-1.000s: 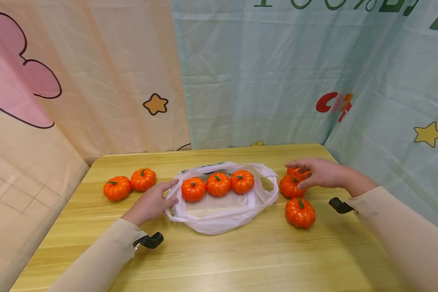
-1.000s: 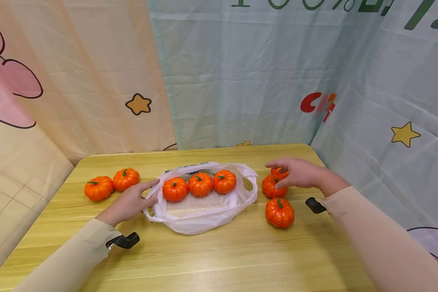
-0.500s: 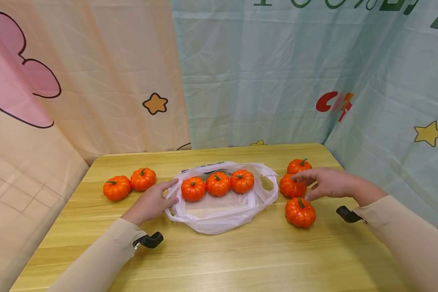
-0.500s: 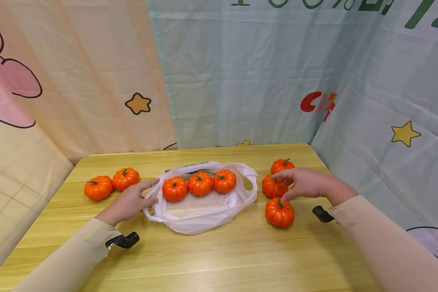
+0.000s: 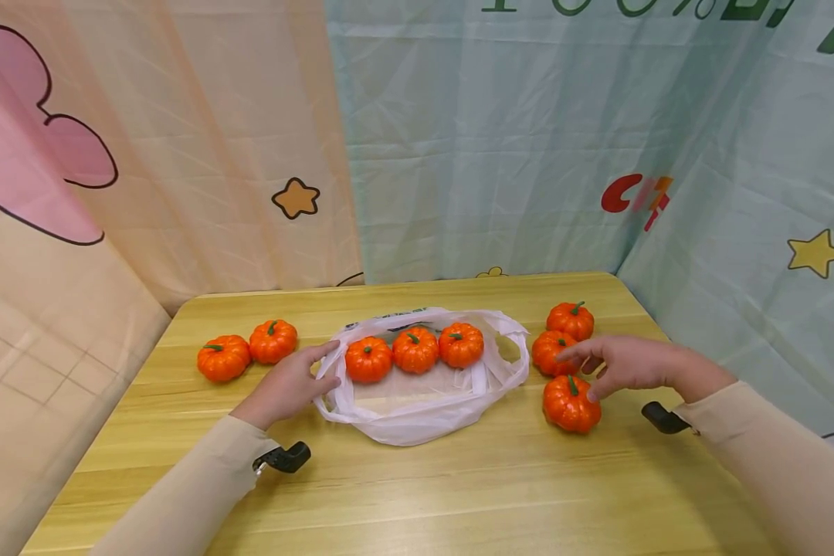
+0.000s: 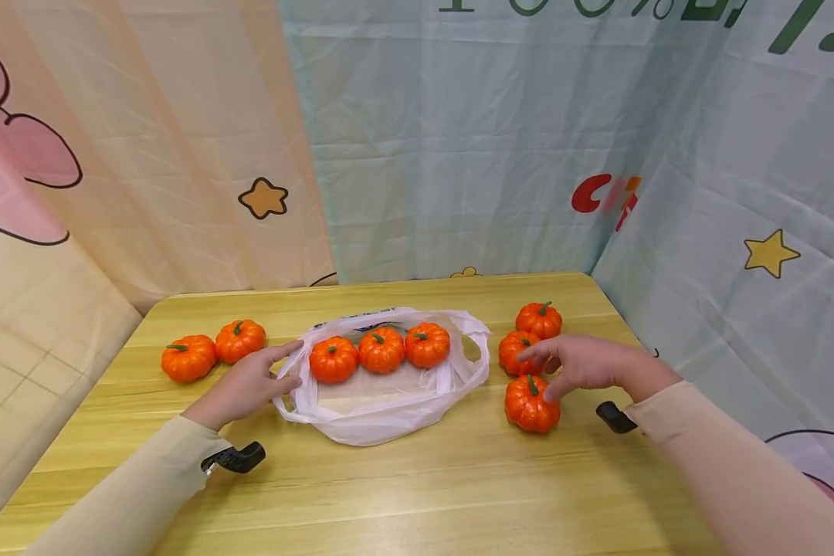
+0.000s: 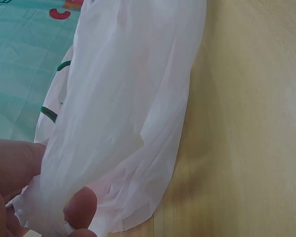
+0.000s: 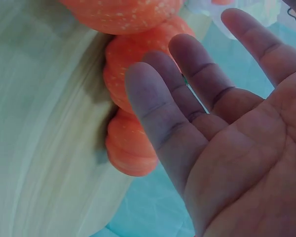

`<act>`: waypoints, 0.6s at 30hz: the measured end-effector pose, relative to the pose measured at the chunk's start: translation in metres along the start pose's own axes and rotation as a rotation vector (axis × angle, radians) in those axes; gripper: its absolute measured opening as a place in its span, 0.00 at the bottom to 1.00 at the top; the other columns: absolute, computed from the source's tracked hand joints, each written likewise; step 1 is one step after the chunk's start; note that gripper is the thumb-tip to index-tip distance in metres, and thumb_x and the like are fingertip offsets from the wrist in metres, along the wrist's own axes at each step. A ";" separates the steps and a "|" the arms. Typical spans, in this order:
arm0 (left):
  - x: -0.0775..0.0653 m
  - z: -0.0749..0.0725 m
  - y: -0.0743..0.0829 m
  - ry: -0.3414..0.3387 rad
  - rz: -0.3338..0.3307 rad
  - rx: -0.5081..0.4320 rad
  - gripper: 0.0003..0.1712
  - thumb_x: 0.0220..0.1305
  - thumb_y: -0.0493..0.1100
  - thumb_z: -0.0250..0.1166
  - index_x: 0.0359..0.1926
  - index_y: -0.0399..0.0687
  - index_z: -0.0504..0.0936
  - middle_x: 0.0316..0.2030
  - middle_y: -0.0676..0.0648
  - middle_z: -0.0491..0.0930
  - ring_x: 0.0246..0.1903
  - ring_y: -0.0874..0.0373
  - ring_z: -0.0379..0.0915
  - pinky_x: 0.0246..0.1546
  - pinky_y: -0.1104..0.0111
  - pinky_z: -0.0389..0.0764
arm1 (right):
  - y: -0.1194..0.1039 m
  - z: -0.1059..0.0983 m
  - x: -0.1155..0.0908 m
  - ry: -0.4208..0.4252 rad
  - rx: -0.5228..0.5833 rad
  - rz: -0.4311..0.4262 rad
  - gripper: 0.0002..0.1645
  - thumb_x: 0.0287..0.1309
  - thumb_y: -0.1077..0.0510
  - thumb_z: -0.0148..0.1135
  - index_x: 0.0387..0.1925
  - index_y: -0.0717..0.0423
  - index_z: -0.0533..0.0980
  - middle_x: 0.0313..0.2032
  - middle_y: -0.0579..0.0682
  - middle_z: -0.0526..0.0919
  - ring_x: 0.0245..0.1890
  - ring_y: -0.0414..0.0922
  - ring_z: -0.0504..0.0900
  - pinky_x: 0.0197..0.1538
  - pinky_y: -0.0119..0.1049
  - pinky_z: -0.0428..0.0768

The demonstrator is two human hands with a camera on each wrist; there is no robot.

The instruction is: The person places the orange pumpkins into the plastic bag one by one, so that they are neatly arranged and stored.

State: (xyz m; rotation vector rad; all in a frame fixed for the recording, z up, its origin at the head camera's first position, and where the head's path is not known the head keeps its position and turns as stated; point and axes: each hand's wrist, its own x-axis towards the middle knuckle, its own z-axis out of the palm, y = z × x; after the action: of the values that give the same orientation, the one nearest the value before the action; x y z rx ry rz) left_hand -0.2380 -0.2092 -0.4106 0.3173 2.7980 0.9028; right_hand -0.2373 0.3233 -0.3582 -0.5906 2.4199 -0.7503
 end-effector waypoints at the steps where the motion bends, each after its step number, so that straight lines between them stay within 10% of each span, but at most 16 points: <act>1: 0.000 0.000 0.000 0.000 0.001 -0.001 0.42 0.70 0.48 0.70 0.80 0.49 0.65 0.28 0.47 0.69 0.17 0.59 0.60 0.21 0.72 0.65 | 0.001 0.001 0.000 -0.005 0.006 0.001 0.39 0.56 0.60 0.77 0.69 0.61 0.75 0.64 0.60 0.81 0.59 0.58 0.78 0.61 0.55 0.81; 18: 0.000 0.002 0.000 0.009 -0.001 -0.006 0.42 0.70 0.49 0.70 0.80 0.50 0.66 0.29 0.46 0.70 0.16 0.59 0.59 0.21 0.71 0.65 | 0.009 0.013 -0.001 -0.008 0.036 0.022 0.41 0.51 0.63 0.79 0.68 0.58 0.76 0.63 0.58 0.80 0.57 0.54 0.79 0.55 0.44 0.84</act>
State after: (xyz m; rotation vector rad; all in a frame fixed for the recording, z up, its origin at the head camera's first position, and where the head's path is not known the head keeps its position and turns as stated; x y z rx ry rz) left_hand -0.2378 -0.2086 -0.4122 0.3110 2.8029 0.9144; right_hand -0.2315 0.3254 -0.3721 -0.5510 2.3962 -0.7793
